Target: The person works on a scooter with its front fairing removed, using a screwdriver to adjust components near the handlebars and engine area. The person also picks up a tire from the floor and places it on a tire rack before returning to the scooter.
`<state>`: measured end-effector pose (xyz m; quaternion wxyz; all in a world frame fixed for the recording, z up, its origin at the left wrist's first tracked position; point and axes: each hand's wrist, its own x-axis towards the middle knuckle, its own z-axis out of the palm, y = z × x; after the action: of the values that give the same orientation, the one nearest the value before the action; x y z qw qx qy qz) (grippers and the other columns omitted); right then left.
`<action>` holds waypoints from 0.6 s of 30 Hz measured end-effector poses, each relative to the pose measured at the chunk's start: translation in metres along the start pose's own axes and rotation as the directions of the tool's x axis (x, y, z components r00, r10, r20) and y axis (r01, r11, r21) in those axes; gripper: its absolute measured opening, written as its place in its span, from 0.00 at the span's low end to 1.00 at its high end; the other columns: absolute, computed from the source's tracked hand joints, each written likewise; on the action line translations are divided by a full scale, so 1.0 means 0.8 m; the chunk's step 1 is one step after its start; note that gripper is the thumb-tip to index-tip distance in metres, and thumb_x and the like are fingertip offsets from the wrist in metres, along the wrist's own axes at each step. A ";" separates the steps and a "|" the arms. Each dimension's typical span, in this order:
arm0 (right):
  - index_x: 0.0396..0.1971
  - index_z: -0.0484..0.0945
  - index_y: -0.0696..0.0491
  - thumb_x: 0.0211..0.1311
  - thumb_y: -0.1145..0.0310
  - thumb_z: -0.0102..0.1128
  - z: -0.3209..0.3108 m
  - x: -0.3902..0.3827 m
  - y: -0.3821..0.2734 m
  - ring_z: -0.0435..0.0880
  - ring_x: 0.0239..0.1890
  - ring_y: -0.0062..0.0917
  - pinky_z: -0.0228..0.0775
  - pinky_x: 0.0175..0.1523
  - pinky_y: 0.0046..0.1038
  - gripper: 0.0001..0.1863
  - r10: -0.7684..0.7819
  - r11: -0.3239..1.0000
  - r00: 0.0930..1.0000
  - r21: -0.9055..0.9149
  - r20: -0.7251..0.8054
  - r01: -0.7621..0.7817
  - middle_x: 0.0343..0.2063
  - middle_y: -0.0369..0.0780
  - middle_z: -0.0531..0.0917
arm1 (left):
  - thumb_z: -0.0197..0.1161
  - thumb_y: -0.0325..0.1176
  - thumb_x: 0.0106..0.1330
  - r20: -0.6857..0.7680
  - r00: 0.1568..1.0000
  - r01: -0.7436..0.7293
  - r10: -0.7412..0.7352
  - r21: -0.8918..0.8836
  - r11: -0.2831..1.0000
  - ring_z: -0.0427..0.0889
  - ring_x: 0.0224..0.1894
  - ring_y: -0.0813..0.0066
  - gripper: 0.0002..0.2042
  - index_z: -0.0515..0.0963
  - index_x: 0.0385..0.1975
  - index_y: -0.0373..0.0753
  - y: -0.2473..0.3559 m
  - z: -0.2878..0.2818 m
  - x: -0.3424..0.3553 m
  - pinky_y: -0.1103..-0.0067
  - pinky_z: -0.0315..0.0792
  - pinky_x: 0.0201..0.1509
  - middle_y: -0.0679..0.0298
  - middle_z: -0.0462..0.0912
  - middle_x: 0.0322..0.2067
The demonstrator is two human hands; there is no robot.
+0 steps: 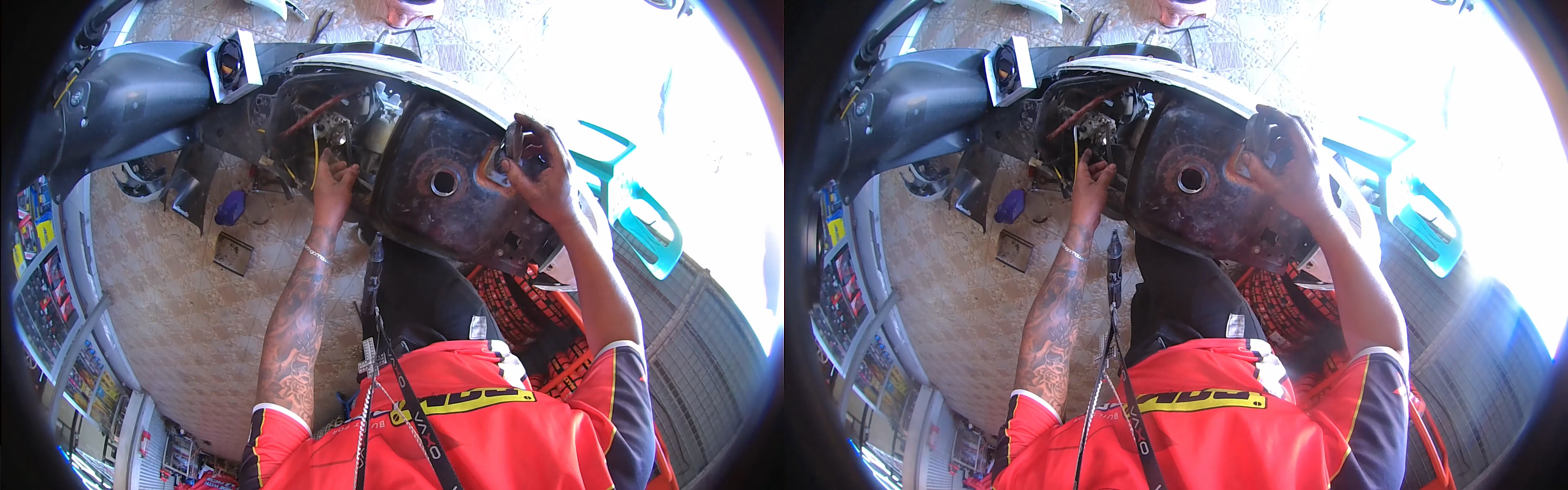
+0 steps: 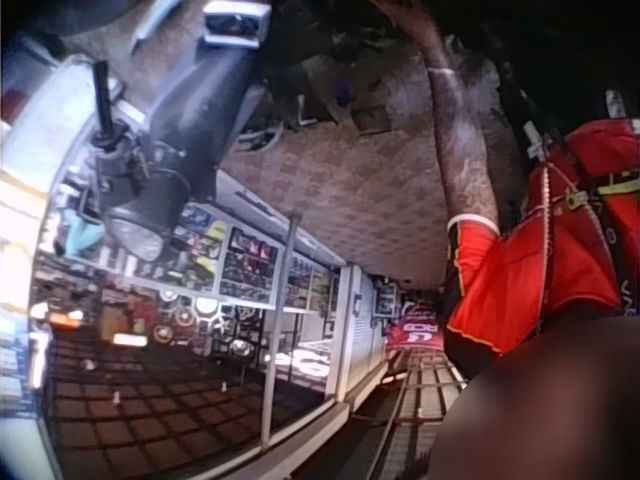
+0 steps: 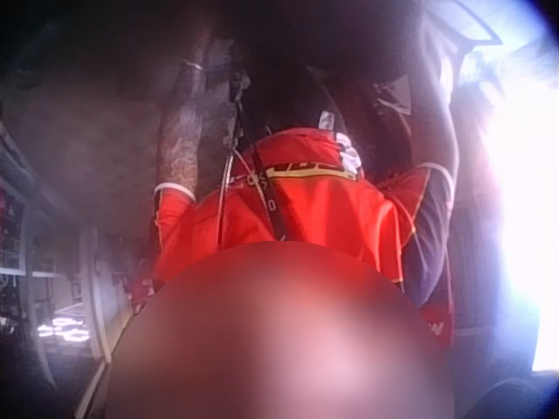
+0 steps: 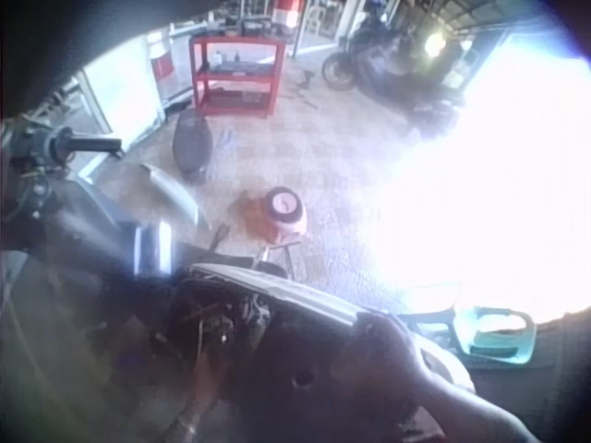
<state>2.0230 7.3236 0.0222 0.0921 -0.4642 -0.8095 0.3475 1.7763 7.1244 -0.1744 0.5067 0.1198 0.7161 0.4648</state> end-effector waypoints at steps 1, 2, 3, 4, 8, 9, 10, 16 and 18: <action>0.57 0.71 0.53 0.48 0.67 0.67 0.000 0.000 0.003 0.79 0.42 0.29 0.74 0.50 0.32 0.32 0.002 1.000 1.000 0.017 0.004 -0.002 0.43 0.43 0.77 | 0.63 0.29 0.65 -0.003 1.000 0.004 -0.004 0.010 1.000 0.77 0.46 0.75 0.36 0.49 0.68 0.30 0.000 0.000 0.000 0.81 0.72 0.49 0.52 0.74 0.49; 0.57 0.71 0.53 0.48 0.67 0.66 0.001 -0.001 0.006 0.79 0.42 0.29 0.74 0.50 0.32 0.32 0.010 0.999 1.000 0.036 0.005 -0.011 0.43 0.43 0.77 | 0.63 0.29 0.64 -0.004 1.000 0.003 -0.003 0.014 1.000 0.77 0.46 0.75 0.36 0.49 0.68 0.30 -0.001 0.000 0.000 0.81 0.72 0.49 0.52 0.74 0.48; 0.57 0.71 0.53 0.48 0.67 0.66 0.002 -0.001 0.009 0.79 0.42 0.29 0.74 0.50 0.32 0.32 0.010 0.998 1.000 0.055 0.005 -0.010 0.43 0.43 0.77 | 0.63 0.29 0.64 -0.004 1.000 0.003 -0.003 0.018 1.000 0.78 0.45 0.75 0.36 0.50 0.68 0.30 -0.001 0.000 0.001 0.81 0.72 0.49 0.52 0.74 0.48; 0.57 0.71 0.53 0.48 0.67 0.66 0.002 -0.001 0.011 0.79 0.42 0.29 0.74 0.49 0.32 0.32 0.020 0.997 1.000 0.073 0.011 -0.021 0.43 0.43 0.77 | 0.63 0.29 0.64 -0.003 1.000 -0.005 0.005 0.029 1.000 0.78 0.45 0.75 0.36 0.50 0.68 0.29 -0.002 0.000 0.001 0.81 0.72 0.49 0.52 0.74 0.48; 0.58 0.71 0.53 0.48 0.65 0.66 0.003 0.000 0.023 0.80 0.42 0.29 0.74 0.49 0.32 0.33 0.000 0.995 1.000 0.104 0.016 -0.002 0.42 0.43 0.77 | 0.63 0.29 0.64 -0.005 1.000 -0.021 0.022 0.054 0.998 0.78 0.45 0.75 0.36 0.50 0.68 0.28 -0.003 0.000 0.002 0.81 0.73 0.49 0.52 0.74 0.47; 0.58 0.71 0.54 0.49 0.64 0.67 0.003 0.000 0.025 0.80 0.42 0.29 0.73 0.48 0.32 0.33 -0.020 0.994 1.000 0.109 0.014 0.018 0.42 0.43 0.77 | 0.63 0.28 0.64 -0.008 1.000 -0.016 0.016 0.050 0.999 0.78 0.45 0.75 0.36 0.50 0.68 0.28 -0.003 0.001 0.002 0.81 0.73 0.49 0.52 0.74 0.47; 0.58 0.71 0.54 0.49 0.62 0.67 0.003 0.001 0.027 0.80 0.41 0.29 0.74 0.48 0.32 0.33 -0.017 0.993 1.000 0.118 0.020 0.014 0.41 0.43 0.78 | 0.63 0.28 0.64 -0.009 1.000 -0.021 0.021 0.059 0.998 0.78 0.45 0.75 0.36 0.50 0.68 0.28 -0.002 0.001 0.002 0.81 0.73 0.49 0.52 0.74 0.47; 0.57 0.70 0.55 0.51 0.52 0.66 0.000 0.002 0.035 0.82 0.39 0.29 0.74 0.46 0.31 0.35 0.020 0.980 0.999 0.197 0.041 -0.028 0.39 0.44 0.79 | 0.63 0.28 0.64 -0.010 1.000 -0.017 0.018 0.055 0.998 0.77 0.45 0.75 0.37 0.48 0.68 0.28 0.004 0.002 0.000 0.81 0.73 0.49 0.52 0.74 0.47; 0.57 0.70 0.55 0.52 0.52 0.66 -0.001 0.001 0.035 0.82 0.39 0.28 0.74 0.45 0.31 0.35 0.027 0.976 0.999 0.213 0.044 -0.036 0.39 0.44 0.80 | 0.63 0.28 0.64 -0.011 1.000 -0.001 0.002 0.049 0.999 0.77 0.45 0.75 0.37 0.48 0.68 0.28 0.005 0.002 -0.001 0.81 0.73 0.48 0.52 0.74 0.47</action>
<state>2.0421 7.3336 0.0045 0.1195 -0.4572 -0.7616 0.4435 1.7768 7.1270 -0.1713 0.4994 0.1302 0.7299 0.4482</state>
